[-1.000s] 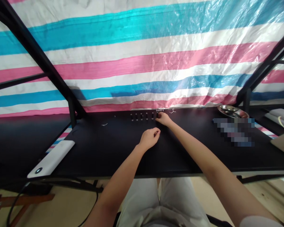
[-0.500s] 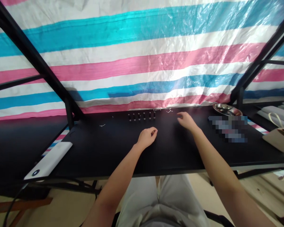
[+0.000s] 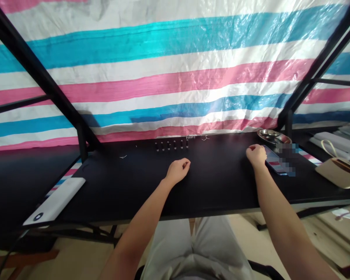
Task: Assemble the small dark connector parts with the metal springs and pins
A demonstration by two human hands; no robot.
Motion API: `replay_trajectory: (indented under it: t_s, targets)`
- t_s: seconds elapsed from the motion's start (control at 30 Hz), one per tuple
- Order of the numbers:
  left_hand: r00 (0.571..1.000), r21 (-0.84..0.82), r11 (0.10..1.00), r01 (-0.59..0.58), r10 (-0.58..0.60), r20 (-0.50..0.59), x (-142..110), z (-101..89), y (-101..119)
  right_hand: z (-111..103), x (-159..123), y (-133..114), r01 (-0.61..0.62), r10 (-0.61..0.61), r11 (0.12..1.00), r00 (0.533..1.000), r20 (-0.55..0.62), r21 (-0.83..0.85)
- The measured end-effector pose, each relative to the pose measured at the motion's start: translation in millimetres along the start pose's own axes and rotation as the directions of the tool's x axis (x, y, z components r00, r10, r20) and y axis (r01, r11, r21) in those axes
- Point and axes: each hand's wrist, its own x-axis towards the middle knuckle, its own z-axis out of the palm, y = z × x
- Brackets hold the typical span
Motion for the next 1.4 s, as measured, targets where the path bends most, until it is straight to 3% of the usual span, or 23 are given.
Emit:
replay_trajectory:
  t_s: [0.1,0.2,0.33,0.43,0.5,0.67,0.9,1.4]
  targets:
    - [1.000,-0.007,1.000,-0.019,0.019,-0.011,0.2,0.7,-0.6,4.7,-4.2,1.7,0.073,-0.075,0.997,0.995,-0.072,-0.020]
    - [1.000,-0.018,1.000,-0.012,0.011,-0.015,0.6,1.4,-0.9,11.5,-12.6,-6.8,0.250,-0.250,0.968,0.966,-0.069,-0.015]
    - [1.000,-0.032,0.999,-0.009,0.009,-0.012,0.2,1.8,-1.7,26.1,-30.0,-24.5,0.522,-0.527,0.850,0.847,0.072,0.072]
    - [0.999,-0.034,0.999,-0.032,0.032,-0.008,-0.3,2.2,-2.9,36.0,-42.7,-32.7,0.638,-0.643,0.765,0.749,0.163,0.086]
    - [0.999,-0.033,0.999,-0.039,0.039,-0.002,-0.3,2.8,-3.8,40.1,-47.8,-33.9,0.671,-0.671,0.737,0.710,0.212,0.083]
    - [0.999,-0.029,0.999,-0.032,0.031,-0.023,0.6,3.9,-5.6,44.9,-49.2,-30.0,0.632,-0.619,0.774,0.741,0.261,0.041]
    - [0.999,-0.016,1.000,-0.023,0.023,-0.036,1.1,4.4,-7.5,50.0,-48.5,-27.3,0.626,-0.603,0.779,0.731,0.320,0.038]
    - [0.998,-0.018,0.999,-0.045,0.044,-0.045,0.7,4.0,-7.6,49.6,-51.8,-30.7,0.598,-0.597,0.796,0.750,0.285,0.095]
